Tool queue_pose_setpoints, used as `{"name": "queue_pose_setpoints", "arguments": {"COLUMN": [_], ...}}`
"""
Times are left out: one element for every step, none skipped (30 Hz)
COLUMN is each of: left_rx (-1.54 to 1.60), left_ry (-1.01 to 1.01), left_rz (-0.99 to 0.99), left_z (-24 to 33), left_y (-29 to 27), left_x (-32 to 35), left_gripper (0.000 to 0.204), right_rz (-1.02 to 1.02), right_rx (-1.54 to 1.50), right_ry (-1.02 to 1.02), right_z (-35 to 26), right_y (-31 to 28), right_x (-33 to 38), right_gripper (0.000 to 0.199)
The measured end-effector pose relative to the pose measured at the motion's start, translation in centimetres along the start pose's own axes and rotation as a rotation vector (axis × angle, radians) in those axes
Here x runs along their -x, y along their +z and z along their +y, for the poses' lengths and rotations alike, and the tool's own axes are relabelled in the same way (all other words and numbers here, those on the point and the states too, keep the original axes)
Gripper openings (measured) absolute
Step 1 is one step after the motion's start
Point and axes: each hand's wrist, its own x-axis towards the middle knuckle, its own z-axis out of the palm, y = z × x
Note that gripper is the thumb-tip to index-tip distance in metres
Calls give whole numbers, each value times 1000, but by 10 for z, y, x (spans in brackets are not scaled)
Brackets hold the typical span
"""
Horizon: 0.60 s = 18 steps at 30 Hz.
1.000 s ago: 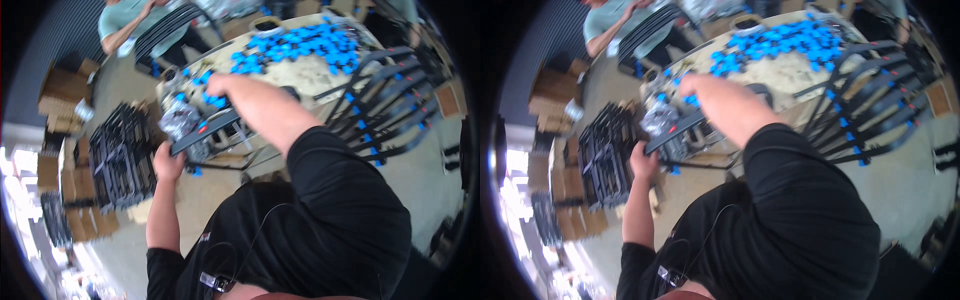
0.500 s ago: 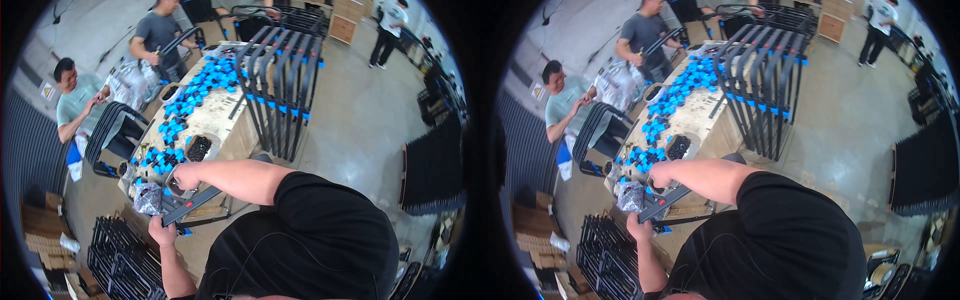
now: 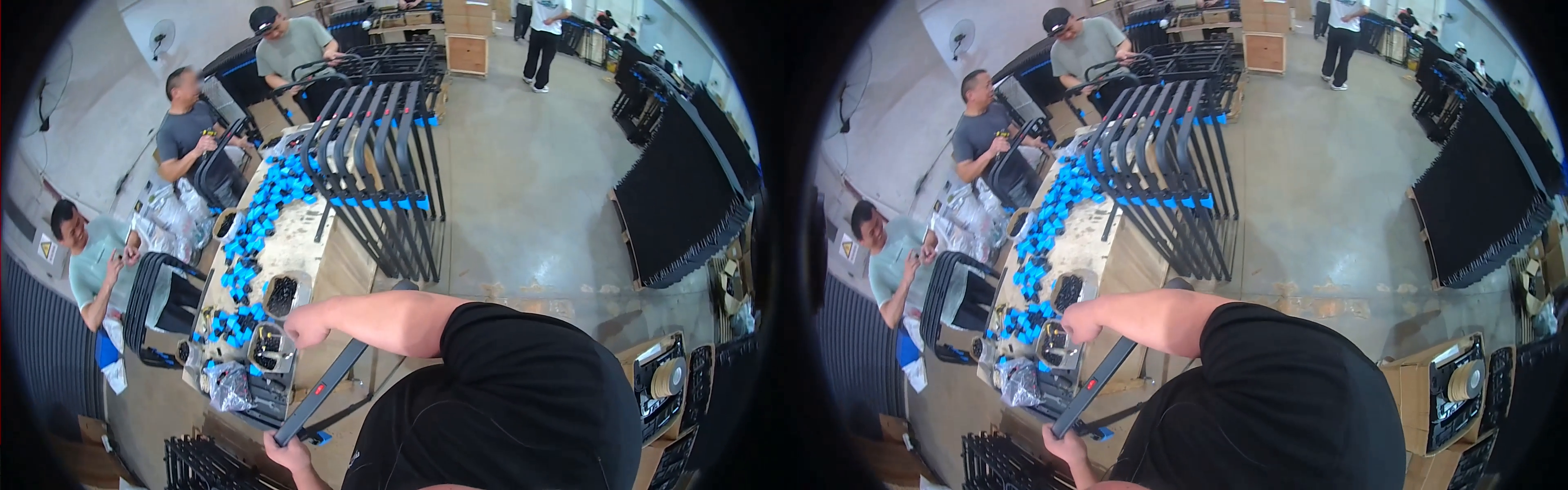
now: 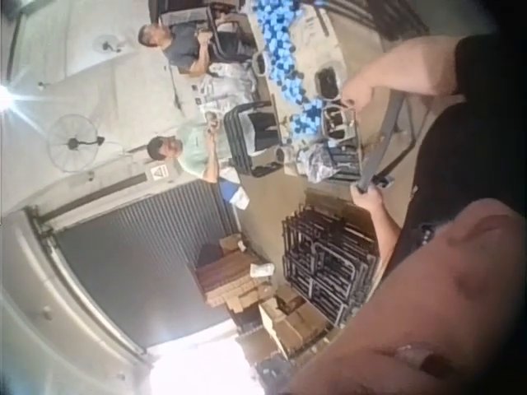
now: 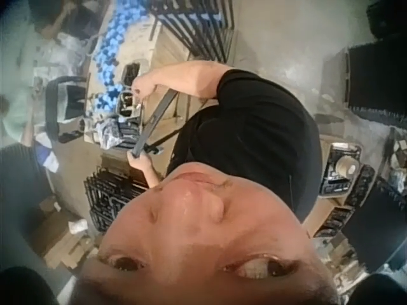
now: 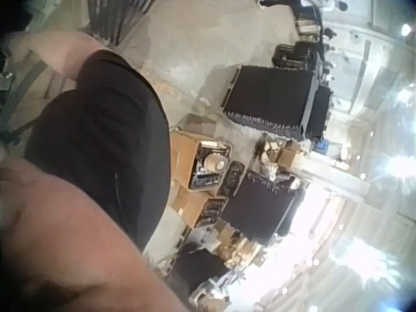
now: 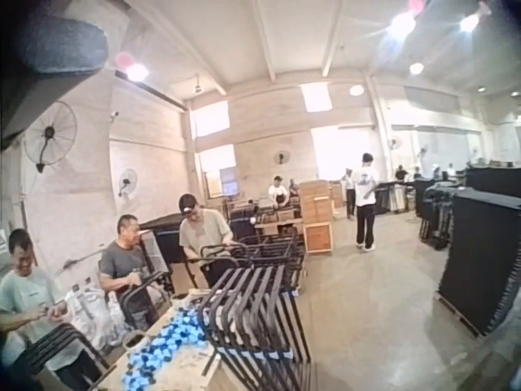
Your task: The recorder is seen attaching plastic components and tightening screws onto curved metal frames on a production table.
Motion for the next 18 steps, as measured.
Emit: {"name": "queue_pose_setpoints", "arguments": {"left_rx": [-72, -142, -141, -155, -166, -170, -166, -175, -181, -175, -71, -89, -105, -186, -66, -141, -217, -196], "left_ry": [30, 62, 59, 30, 4, -25, -15, 23, 63, 27, -38, -2, 40, 107, -67, 6, 78, 89], "left_rz": [1, 2, 11, -6, -23, -29, -31, -22, -16, -33, -17, -1, 7, -17, -45, -75, -108, -80], "left_z": [19, 38, 52, 67, 89, 117, 127, 133, 141, 154, 162, 171, 184, 204, 237, 242, 246, 274], "left_y": [9, 20, 25, 35, 49, 62, 72, 81, 93, 108, 119, 134, 153, 171, 195, 210, 226, 247], "left_x": [5, 9, 17, 24, 30, 32, 34, 35, 34, 31, 34, 33, 28, 25, 27, 24, 22, 21], "left_gripper": [25, 26, 26, 20, 14, 15, 15, 15, 15, 15, 16, 16, 16, 17, 17, 19, 21, 22], "right_rz": [50, 195, 415, 637, 711, 789, 722, 641, 529, 444, 392, 469, 590, 797, 996, 985, 1059, 1133], "right_rx": [-39, -65, -225, -383, -303, -225, -81, 54, 49, 126, 4, -357, -574, -714, -858, -873, -844, -817], "right_ry": [-40, -70, -100, -128, -94, -57, 13, 132, 249, 343, 373, 401, 497, 426, 349, 353, 411, 468], "right_z": [13, 39, 32, 21, 26, 39, 58, 80, 103, 134, 162, 180, 217, 237, 253, 264, 275, 280], "right_y": [-10, -23, -46, -76, -103, -127, -146, -156, -161, -159, -151, -143, -121, -102, -94, -100, -109, -115], "right_x": [8, 12, 29, 62, 96, 134, 172, 210, 247, 284, 310, 334, 346, 356, 368, 388, 410, 426], "right_gripper": [17, 19, 21, 24, 23, 24, 28, 33, 38, 41, 47, 50, 51, 49, 48, 48, 46, 44]}}
